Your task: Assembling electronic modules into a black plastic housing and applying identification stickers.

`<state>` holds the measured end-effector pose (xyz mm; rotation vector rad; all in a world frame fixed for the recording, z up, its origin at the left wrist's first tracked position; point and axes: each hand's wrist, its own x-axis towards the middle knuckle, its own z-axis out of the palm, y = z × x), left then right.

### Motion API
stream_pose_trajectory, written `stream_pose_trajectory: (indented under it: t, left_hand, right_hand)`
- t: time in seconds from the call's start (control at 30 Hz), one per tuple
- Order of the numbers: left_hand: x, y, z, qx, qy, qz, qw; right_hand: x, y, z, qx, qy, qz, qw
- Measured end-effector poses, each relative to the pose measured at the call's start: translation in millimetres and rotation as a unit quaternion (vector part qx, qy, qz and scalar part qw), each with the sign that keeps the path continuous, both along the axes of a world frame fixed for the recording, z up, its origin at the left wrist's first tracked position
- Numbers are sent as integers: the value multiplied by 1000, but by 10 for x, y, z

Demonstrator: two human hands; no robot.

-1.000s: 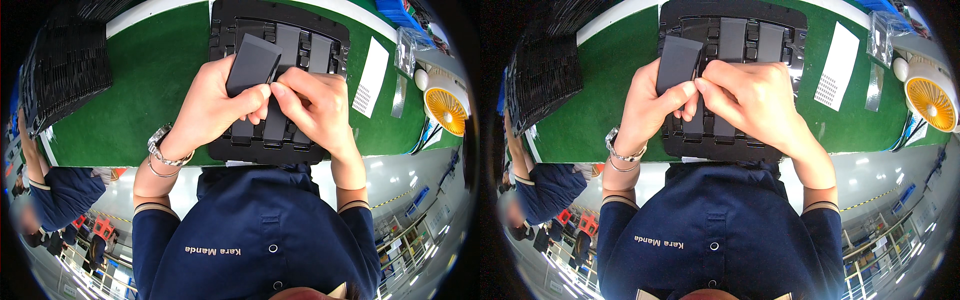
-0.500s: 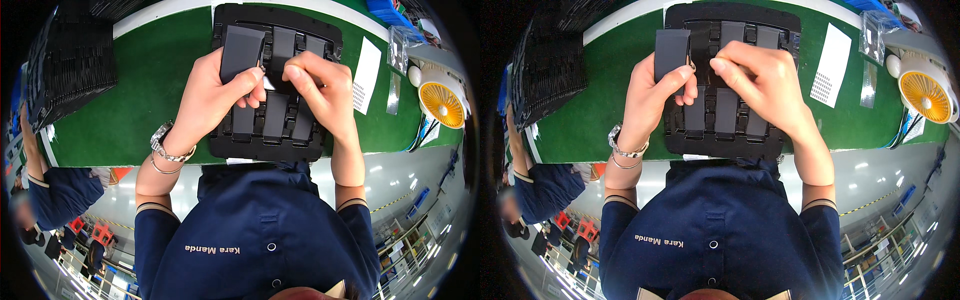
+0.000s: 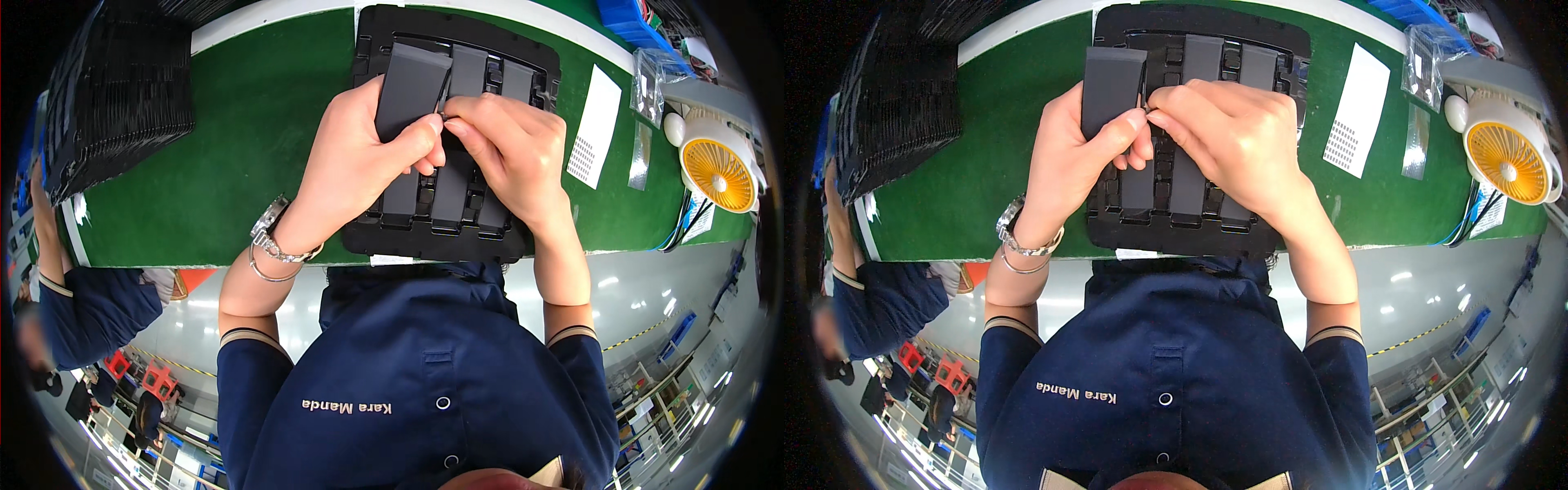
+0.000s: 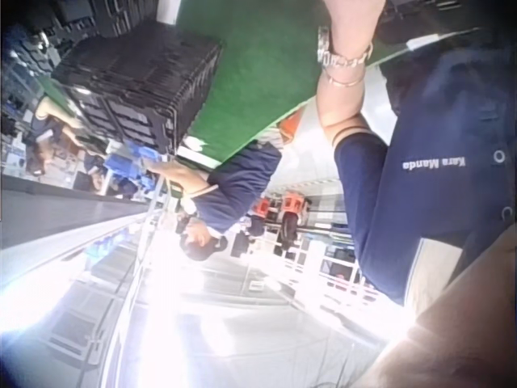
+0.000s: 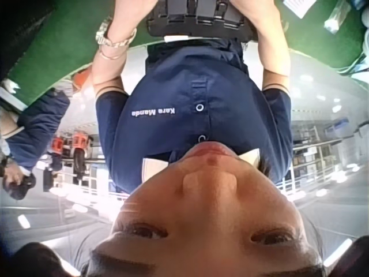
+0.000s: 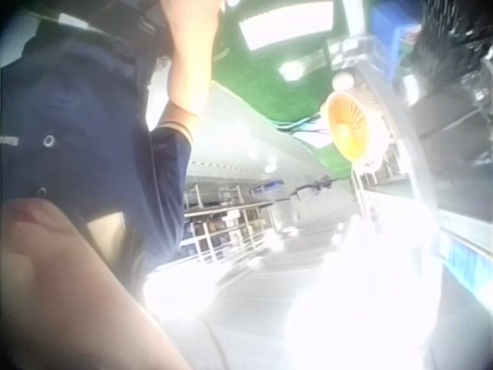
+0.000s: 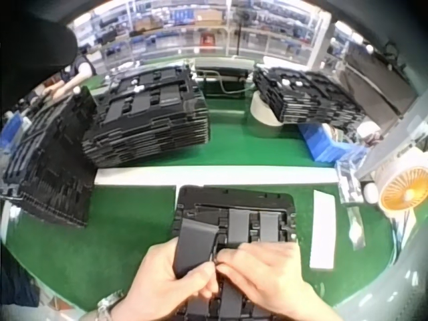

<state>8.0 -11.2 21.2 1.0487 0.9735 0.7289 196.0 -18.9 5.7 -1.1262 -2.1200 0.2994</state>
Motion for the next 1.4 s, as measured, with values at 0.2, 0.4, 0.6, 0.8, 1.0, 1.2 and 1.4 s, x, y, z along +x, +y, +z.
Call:
stream_pose_trajectory:
  t: [0.2,0.4,0.6,0.8,1.0,1.2,1.4]
  left_hand:
    - [10,12,-23,16,14,-20,1000]
    - [14,-11,-78,-50,-14,-36,998]
    - [-38,118,-101,-39,11,28,999]
    - [24,83,-132,-1,20,18,1000]
    - [156,39,-198,45,64,17,997]
    - [464,-168,-66,279,259,-120,917]
    - [862,-190,-7,475,266,-312,779]
  right_hand:
    - [25,-6,9,18,-17,2,1000]
    - [57,-23,39,61,17,72,995]
    - [413,-113,78,-144,22,-41,989]
    - [1255,-74,-35,-289,-144,-219,921]
    - [1217,-68,-12,-202,-319,-177,909]
    - [1462,-31,32,-154,-332,-249,897]
    - [1884,-336,-37,-190,-140,-305,923]
